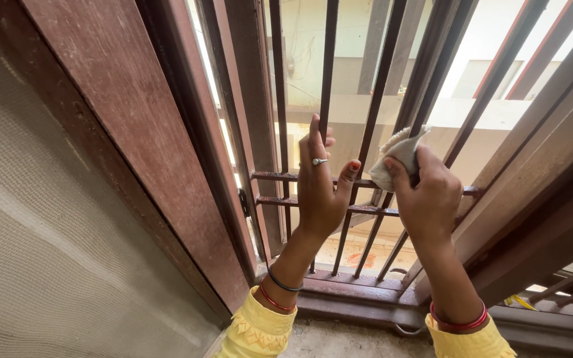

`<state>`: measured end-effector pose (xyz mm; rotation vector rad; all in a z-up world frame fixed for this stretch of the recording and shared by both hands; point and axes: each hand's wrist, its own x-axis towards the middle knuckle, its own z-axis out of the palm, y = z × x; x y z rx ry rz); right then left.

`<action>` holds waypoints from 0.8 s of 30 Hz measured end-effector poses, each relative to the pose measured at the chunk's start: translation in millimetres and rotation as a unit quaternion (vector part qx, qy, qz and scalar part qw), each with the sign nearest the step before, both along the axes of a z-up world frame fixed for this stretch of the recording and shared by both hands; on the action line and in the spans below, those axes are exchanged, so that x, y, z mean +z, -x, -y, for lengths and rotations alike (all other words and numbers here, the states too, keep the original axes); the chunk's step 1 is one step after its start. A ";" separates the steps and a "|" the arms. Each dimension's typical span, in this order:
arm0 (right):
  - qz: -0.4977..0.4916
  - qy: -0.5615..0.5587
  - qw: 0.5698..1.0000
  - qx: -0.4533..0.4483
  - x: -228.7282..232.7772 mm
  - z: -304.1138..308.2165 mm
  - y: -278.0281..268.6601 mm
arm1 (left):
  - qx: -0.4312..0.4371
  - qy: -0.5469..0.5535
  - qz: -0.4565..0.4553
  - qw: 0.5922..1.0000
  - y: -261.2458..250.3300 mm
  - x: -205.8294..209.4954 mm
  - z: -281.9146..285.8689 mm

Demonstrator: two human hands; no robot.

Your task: The person wipes the metal bars of a window grille with a white cloth, moving methodically along vertical and horizontal bars. The hands remain in frame throughout, and the cloth is used to rub the surface of the grille.

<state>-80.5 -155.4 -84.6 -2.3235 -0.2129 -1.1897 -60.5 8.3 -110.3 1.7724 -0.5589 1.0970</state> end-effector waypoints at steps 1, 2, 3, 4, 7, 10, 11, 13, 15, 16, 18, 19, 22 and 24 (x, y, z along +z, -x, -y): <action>0.020 -0.012 1.000 0.014 -1.5 0.5 4.0 | 0.013 0.005 0.005 1.000 4.7 -4.0 1.8; 0.041 -0.024 0.998 0.028 -3.7 -0.3 7.2 | 0.037 0.007 0.010 0.999 8.8 -8.0 3.6; 0.048 -0.051 0.997 0.037 -6.1 -1.1 9.4 | 0.058 0.010 0.017 0.998 11.3 -10.7 7.1; 0.056 -0.077 0.994 0.046 -9.5 -1.3 12.2 | 0.080 0.013 0.025 0.996 14.6 -13.4 10.4; 0.108 -0.155 0.978 0.091 -21.5 -2.9 15.6 | 0.071 0.015 0.006 0.997 32.6 -19.0 16.3; 0.114 -0.246 0.943 0.193 -35.3 -7.5 28.7 | -0.053 0.004 0.020 0.998 46.7 -10.8 19.2; 0.104 -0.278 0.926 0.234 -38.2 -9.6 34.4 | -0.121 0.017 -0.021 0.992 51.6 -7.2 17.6; 0.068 -0.216 0.941 0.253 -35.4 -8.5 43.5 | -0.254 0.043 -0.102 0.961 60.2 1.1 11.9; 0.062 -0.180 0.941 0.279 -29.1 -7.0 48.5 | -0.259 0.100 -0.172 0.945 64.1 7.9 12.7; 0.072 -0.176 0.936 0.296 -26.2 -5.9 47.5 | -0.262 0.128 -0.207 0.934 64.4 9.0 13.1; 0.119 -0.143 0.949 0.254 -22.3 -2.6 40.5 | -0.202 0.227 -0.237 0.923 57.3 10.6 14.4; 0.153 -0.114 0.962 0.196 -20.3 0.9 34.6 | -0.169 0.277 -0.250 0.912 53.9 10.6 14.6; 0.199 -0.076 0.972 0.098 -22.6 5.9 23.0 | 0.071 0.149 0.084 0.983 37.2 19.0 12.7; 0.201 -0.072 0.974 0.076 -22.8 8.4 8.7 | 0.086 0.084 0.141 0.983 32.9 25.9 19.9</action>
